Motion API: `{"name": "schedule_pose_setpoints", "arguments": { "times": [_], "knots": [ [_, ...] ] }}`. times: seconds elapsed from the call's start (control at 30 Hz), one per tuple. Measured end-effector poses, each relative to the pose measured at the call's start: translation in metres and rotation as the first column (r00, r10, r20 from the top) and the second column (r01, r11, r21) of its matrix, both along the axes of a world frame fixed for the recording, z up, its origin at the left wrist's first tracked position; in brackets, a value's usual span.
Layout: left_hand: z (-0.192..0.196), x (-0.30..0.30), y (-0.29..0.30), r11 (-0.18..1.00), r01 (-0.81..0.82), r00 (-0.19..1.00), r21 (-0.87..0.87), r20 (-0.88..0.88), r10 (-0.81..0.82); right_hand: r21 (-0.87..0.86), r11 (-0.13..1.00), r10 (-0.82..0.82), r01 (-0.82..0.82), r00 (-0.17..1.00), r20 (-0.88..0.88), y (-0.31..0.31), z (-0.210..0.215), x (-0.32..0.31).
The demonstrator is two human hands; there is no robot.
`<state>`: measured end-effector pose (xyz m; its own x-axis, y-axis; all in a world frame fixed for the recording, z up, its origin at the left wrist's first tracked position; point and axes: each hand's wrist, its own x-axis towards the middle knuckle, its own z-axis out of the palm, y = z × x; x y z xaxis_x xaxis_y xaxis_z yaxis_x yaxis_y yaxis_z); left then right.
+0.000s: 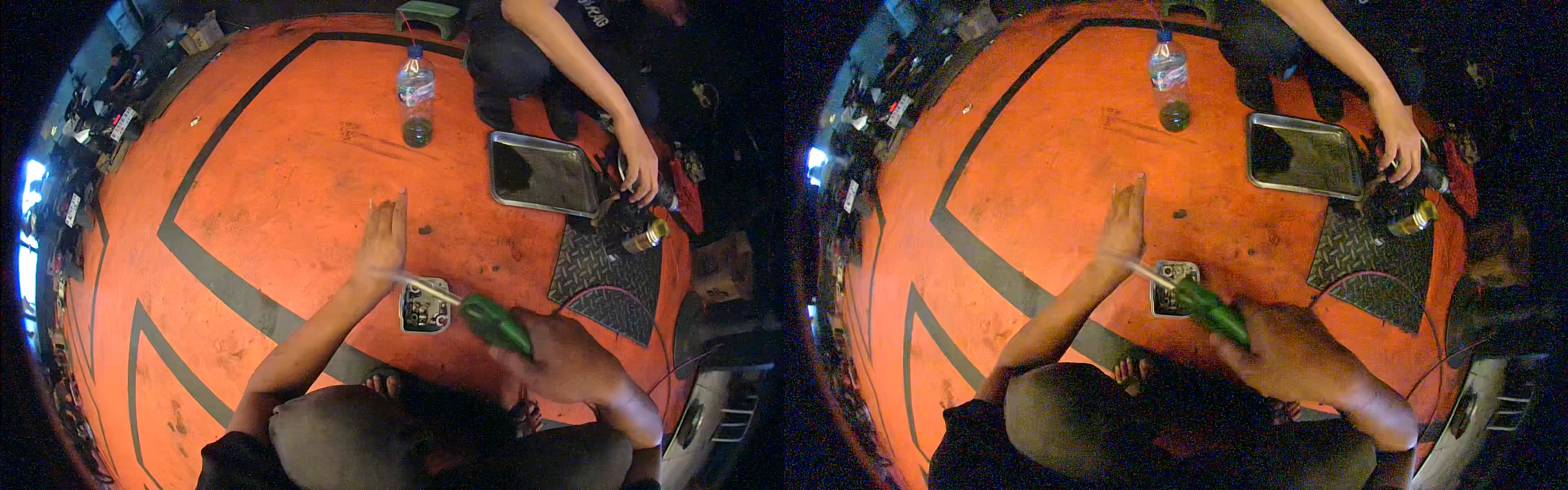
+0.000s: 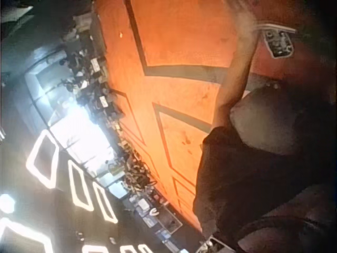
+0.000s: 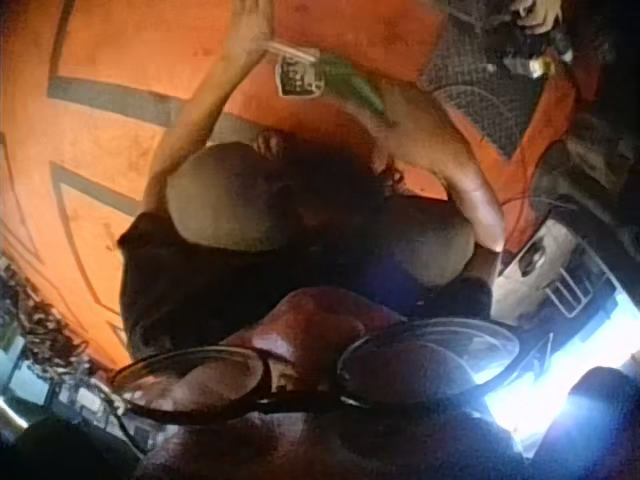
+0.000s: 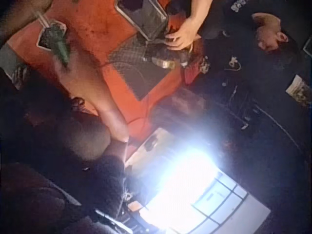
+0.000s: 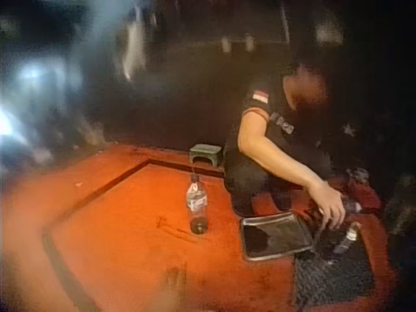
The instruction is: The person cleans and dries various small mechanical parts and a larger component by hand using an air blower and liquid from a bottle.
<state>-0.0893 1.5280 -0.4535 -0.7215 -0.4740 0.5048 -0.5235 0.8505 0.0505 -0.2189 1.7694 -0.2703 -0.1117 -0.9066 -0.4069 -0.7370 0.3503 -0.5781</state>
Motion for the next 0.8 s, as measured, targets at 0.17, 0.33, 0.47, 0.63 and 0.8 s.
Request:
{"name": "schedule_pose_setpoints", "arguments": {
  "times": [0.17, 0.33, 0.47, 0.63, 0.8],
  "knots": [
    [0.001, 0.014, -0.025, -0.157, 0.68, 0.685, 0.716, -0.545, 0.483, 0.059, 0.997, -0.045, 0.041, 0.996, 0.07, 0.006, 0.008, -0.009],
    [-0.011, 0.03, -0.03, -0.634, 0.764, 0.595, 0.121, -0.513, 0.618, 0.052, 0.994, -0.08, 0.096, 0.965, -0.251, -0.005, 0.002, -0.003],
    [0.013, 0.017, -0.01, -0.596, 0.779, 0.617, 0.196, -0.412, 0.671, 0.0, 1.0, -0.018, 0.018, 0.972, -0.233, -0.009, -0.01, -0.003],
    [-0.003, 0.017, -0.015, -0.639, 0.765, 0.6, 0.082, -0.452, 0.66, 0.018, 1.0, -0.009, 0.014, 0.976, -0.217, -0.012, -0.016, -0.011],
    [-0.048, 0.033, -0.027, -0.603, 0.734, 0.676, 0.312, -0.421, 0.605, -0.075, 0.997, 0.014, -0.026, 0.986, -0.164, -0.011, -0.036, -0.013]
  ]
}}
